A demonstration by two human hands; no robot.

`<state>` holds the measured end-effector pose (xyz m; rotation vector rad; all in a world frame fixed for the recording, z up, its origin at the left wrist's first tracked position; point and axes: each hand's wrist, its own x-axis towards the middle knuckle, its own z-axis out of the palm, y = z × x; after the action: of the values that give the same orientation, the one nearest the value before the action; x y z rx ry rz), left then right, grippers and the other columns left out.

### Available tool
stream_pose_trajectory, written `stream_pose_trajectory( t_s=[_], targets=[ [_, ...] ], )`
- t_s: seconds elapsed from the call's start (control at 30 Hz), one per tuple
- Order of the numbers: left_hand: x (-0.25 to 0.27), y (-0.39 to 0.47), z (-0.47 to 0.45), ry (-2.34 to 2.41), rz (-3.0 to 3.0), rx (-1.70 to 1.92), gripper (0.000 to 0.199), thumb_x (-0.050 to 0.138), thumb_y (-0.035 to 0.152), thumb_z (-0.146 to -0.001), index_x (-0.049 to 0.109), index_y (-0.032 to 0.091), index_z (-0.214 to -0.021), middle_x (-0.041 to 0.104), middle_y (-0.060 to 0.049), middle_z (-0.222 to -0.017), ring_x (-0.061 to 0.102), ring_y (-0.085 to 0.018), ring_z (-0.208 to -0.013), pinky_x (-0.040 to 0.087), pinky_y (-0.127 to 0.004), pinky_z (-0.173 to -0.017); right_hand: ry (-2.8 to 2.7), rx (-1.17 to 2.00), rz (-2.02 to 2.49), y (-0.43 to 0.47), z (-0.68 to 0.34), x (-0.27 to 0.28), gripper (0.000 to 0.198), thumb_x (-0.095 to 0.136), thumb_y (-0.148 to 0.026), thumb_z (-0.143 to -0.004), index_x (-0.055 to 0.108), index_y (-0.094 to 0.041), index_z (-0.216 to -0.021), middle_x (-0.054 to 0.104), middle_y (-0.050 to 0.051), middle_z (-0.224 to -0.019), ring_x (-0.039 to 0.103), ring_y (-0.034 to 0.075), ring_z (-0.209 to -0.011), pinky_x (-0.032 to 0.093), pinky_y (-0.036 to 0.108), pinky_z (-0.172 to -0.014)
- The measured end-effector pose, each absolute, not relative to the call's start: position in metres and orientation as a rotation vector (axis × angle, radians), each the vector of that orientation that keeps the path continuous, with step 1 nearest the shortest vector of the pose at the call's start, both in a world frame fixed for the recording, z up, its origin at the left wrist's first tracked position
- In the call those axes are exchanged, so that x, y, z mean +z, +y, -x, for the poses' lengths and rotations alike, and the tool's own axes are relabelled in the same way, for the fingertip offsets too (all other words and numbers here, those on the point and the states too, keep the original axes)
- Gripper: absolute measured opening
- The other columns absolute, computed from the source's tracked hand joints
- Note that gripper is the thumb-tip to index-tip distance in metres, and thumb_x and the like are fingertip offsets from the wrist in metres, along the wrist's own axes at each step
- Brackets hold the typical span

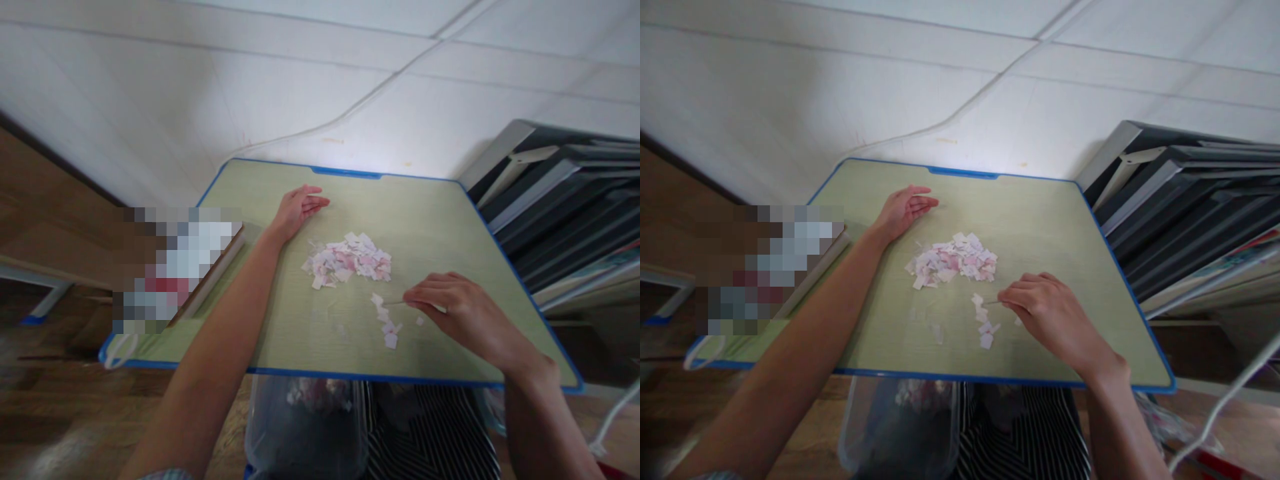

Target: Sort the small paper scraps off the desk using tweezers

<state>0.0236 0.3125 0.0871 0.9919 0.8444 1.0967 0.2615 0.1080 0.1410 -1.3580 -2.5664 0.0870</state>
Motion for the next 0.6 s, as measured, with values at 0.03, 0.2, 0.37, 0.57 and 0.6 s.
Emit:
stream_pose_trajectory(
  t_s=[0.03, 0.2, 0.37, 0.57, 0.6],
  targets=[
    [0.087, 0.312, -0.024, 0.844, -0.993, 1.094, 0.029, 0.038, 0.033, -0.090, 0.059, 0.012, -0.089, 0.069, -0.006, -0.072, 0.066, -0.014, -0.077, 0.044, -0.026, -0.083, -2.523, 0.074, 1.370, 0.109, -0.262, 0.140, 0.017, 0.053, -0.015, -0.087, 0.069, -0.018, -0.083, 0.072, 0.004, -0.078, 0.065, 0.019, -0.072, 0.047, 0.033, -0.065],
    [0.088, 0.311, -0.024, 0.852, -0.994, 1.099, 0.029, 0.039, 0.033, -0.090, 0.059, 0.013, -0.088, 0.069, -0.006, -0.072, 0.066, -0.014, -0.078, 0.044, -0.027, -0.085, -2.432, 0.040, 1.389, 0.115, -0.257, 0.130, 0.021, 0.050, -0.018, -0.089, 0.070, -0.017, -0.084, 0.073, 0.007, -0.080, 0.065, 0.019, -0.074, 0.050, 0.032, -0.067],
    [0.087, 0.312, -0.024, 0.879, -1.000, 1.094, 0.030, 0.041, 0.037, -0.089, 0.059, 0.013, -0.088, 0.069, -0.007, -0.073, 0.066, -0.015, -0.082, 0.045, -0.027, -0.086, -2.462, 0.141, 1.352, 0.110, -0.257, 0.124, 0.021, 0.049, -0.014, -0.089, 0.070, -0.016, -0.086, 0.073, 0.007, -0.082, 0.066, 0.018, -0.075, 0.053, 0.032, -0.066],
    [0.088, 0.311, -0.025, 0.882, -1.001, 1.097, 0.032, 0.041, 0.039, -0.089, 0.060, 0.013, -0.088, 0.069, -0.007, -0.073, 0.066, -0.015, -0.085, 0.044, -0.028, -0.087, -2.485, 0.295, 1.255, 0.089, -0.260, 0.129, 0.022, 0.047, -0.010, -0.088, 0.068, -0.016, -0.088, 0.071, 0.007, -0.083, 0.063, 0.018, -0.078, 0.051, 0.031, -0.067],
    [0.089, 0.310, -0.025, 0.892, -0.995, 1.100, 0.031, 0.041, 0.038, -0.089, 0.060, 0.013, -0.088, 0.069, -0.006, -0.073, 0.066, -0.015, -0.085, 0.044, -0.028, -0.087, -2.486, 0.315, 1.253, 0.086, -0.259, 0.130, 0.022, 0.048, -0.010, -0.088, 0.068, -0.016, -0.087, 0.071, 0.007, -0.083, 0.063, 0.018, -0.078, 0.051, 0.031, -0.067]
  ],
)
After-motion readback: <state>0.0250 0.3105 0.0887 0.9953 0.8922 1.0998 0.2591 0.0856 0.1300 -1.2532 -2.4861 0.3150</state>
